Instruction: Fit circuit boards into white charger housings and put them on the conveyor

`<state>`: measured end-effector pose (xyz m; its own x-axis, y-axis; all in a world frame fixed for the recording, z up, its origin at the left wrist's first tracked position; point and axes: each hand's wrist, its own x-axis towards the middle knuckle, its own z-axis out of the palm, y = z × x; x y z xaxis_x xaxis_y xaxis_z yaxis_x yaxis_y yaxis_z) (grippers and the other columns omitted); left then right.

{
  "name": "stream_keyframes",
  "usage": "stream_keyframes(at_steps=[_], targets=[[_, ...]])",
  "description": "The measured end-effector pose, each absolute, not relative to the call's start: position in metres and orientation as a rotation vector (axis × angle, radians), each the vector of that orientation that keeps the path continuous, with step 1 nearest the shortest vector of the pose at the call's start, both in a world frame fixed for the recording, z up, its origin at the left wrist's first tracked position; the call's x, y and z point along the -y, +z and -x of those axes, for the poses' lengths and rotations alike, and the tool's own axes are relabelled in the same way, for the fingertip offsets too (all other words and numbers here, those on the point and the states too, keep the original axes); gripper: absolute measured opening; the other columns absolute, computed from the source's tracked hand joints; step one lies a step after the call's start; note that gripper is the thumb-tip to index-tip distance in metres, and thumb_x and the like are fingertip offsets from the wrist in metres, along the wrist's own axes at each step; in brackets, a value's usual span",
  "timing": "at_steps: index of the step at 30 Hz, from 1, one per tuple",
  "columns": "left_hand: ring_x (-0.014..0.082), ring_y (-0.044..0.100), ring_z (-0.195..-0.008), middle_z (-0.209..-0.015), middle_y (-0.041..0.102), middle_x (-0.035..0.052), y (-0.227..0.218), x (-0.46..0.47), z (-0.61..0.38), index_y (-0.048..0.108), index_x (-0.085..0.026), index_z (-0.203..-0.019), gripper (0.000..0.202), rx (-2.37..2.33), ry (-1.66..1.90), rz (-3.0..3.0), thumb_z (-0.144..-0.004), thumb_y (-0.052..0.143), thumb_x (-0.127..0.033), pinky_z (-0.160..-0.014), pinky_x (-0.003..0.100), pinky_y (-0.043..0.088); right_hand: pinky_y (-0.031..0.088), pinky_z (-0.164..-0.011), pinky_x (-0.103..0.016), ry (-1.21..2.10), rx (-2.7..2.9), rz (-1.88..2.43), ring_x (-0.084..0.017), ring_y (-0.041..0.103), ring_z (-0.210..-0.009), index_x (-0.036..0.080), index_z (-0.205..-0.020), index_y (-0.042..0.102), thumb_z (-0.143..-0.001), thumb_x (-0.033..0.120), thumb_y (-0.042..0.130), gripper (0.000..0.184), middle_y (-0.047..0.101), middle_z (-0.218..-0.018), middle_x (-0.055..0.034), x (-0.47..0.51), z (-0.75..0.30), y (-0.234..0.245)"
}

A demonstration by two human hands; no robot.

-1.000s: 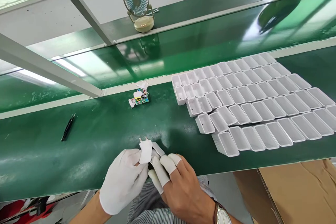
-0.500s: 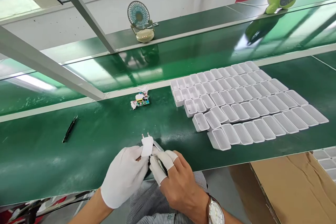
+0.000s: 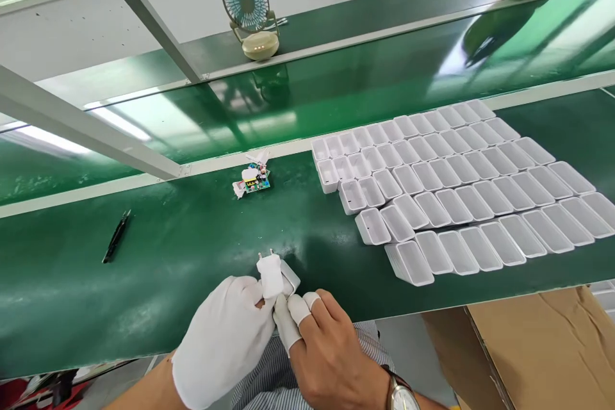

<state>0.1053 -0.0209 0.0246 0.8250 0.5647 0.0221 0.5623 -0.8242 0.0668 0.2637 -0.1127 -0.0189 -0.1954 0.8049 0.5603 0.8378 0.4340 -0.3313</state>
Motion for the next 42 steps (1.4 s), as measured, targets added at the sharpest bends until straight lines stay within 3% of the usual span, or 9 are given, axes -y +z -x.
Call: stream_keyframes(at_steps=[6, 12, 17, 22, 26, 32, 34, 38, 42], targets=[[0.0198, 0.05, -0.056, -0.065, 0.054, 0.0044, 0.016, 0.019, -0.107, 0.056, -0.021, -0.069, 0.021, -0.926, 0.095, -2.854, -0.082, 0.05, -0.006, -0.055, 0.035, 0.036, 0.034, -0.06, -0.037, 0.078, 1.944, 1.427, -0.019, 0.04, -0.066, 0.018, -0.064, 0.057, -0.077, 0.004, 0.051, 0.021, 0.051, -0.068, -0.0068, 0.103, -0.263, -0.021], [0.0199, 0.05, -0.053, -0.061, 0.053, 0.0039, 0.019, 0.015, -0.109, 0.053, -0.02, -0.064, 0.021, -0.824, 0.073, -2.978, -0.076, 0.048, -0.003, -0.052, 0.034, 0.035, 0.027, -0.06, -0.036, 0.265, 1.914, 1.474, -0.018, 0.037, -0.064, 0.017, -0.085, 0.066, -0.086, 0.012, 0.052, 0.015, 0.05, -0.067, -0.0024, 0.104, -0.269, -0.036], [0.0214, 0.058, -0.067, -0.074, 0.061, 0.0057, 0.021, 0.014, -0.102, 0.061, -0.019, -0.073, 0.022, -0.853, 0.163, -2.848, -0.078, 0.047, -0.003, -0.062, 0.037, 0.047, 0.039, -0.065, -0.037, 0.162, 1.968, 1.402, -0.019, 0.05, -0.073, 0.016, -0.119, 0.067, -0.088, 0.009, 0.059, 0.033, 0.061, -0.084, -0.0054, 0.115, -0.278, -0.042], [0.0199, 0.062, -0.095, -0.104, 0.068, 0.0042, 0.011, 0.016, -0.088, 0.067, -0.024, -0.106, 0.034, -0.992, 0.445, -2.429, -0.086, 0.047, -0.004, -0.083, 0.037, 0.052, 0.052, -0.084, -0.048, 0.054, 1.897, 1.463, -0.029, 0.057, -0.104, 0.018, -0.115, 0.069, -0.084, 0.009, 0.068, 0.033, 0.06, -0.116, -0.0145, 0.117, -0.275, -0.046], [0.0184, 0.064, -0.099, -0.11, 0.07, 0.0029, -0.003, 0.025, -0.083, 0.066, -0.025, -0.11, 0.039, -1.01, 0.518, -2.355, -0.087, 0.046, -0.001, -0.085, 0.035, 0.054, 0.054, -0.096, -0.056, 0.014, 1.946, 1.468, -0.037, 0.048, -0.128, 0.018, -0.112, 0.068, -0.083, 0.007, 0.065, 0.031, 0.055, -0.127, -0.0174, 0.108, -0.27, -0.049], [0.0179, 0.067, -0.107, -0.118, 0.069, 0.0041, -0.018, 0.04, -0.075, 0.065, -0.025, -0.111, 0.032, -1.221, 0.838, -2.229, -0.09, 0.052, -0.004, -0.09, 0.033, 0.057, 0.06, -0.086, -0.051, -0.06, 1.93, 1.373, -0.033, 0.058, -0.118, 0.017, -0.086, 0.068, -0.084, 0.003, 0.051, 0.022, 0.061, -0.099, -0.0139, 0.103, -0.263, -0.054], [0.023, 0.065, -0.113, -0.124, 0.067, 0.0072, -0.018, 0.04, -0.078, 0.06, -0.025, -0.124, 0.038, -1.385, 0.652, -2.215, -0.088, 0.061, -0.012, -0.094, 0.04, 0.056, 0.061, -0.084, -0.048, -0.03, 1.954, 1.422, -0.034, 0.058, -0.119, 0.017, -0.097, 0.071, -0.086, 0.005, 0.052, 0.024, 0.063, -0.109, -0.0164, 0.104, -0.26, -0.057], [0.0305, 0.057, -0.126, -0.138, 0.059, 0.0096, -0.02, 0.038, -0.092, 0.042, -0.03, -0.146, 0.072, -1.395, 0.398, -2.244, -0.081, 0.072, -0.022, -0.101, 0.05, 0.051, 0.062, -0.082, -0.048, 0.135, 1.9, 1.493, -0.034, 0.06, -0.117, 0.016, -0.125, 0.066, -0.091, 0.013, 0.056, 0.036, 0.059, -0.129, -0.0209, 0.1, -0.258, -0.06], [0.0285, 0.059, -0.121, -0.134, 0.059, 0.0119, -0.025, 0.042, -0.101, 0.042, -0.026, -0.145, 0.064, -1.446, 0.551, -2.199, -0.086, 0.067, -0.022, -0.1, 0.047, 0.052, 0.058, -0.096, -0.044, 0.677, 1.446, 1.455, -0.026, 0.063, -0.117, 0.028, -0.135, 0.061, -0.097, 0.021, 0.054, 0.039, 0.062, -0.133, -0.0118, 0.089, -0.259, -0.047]])
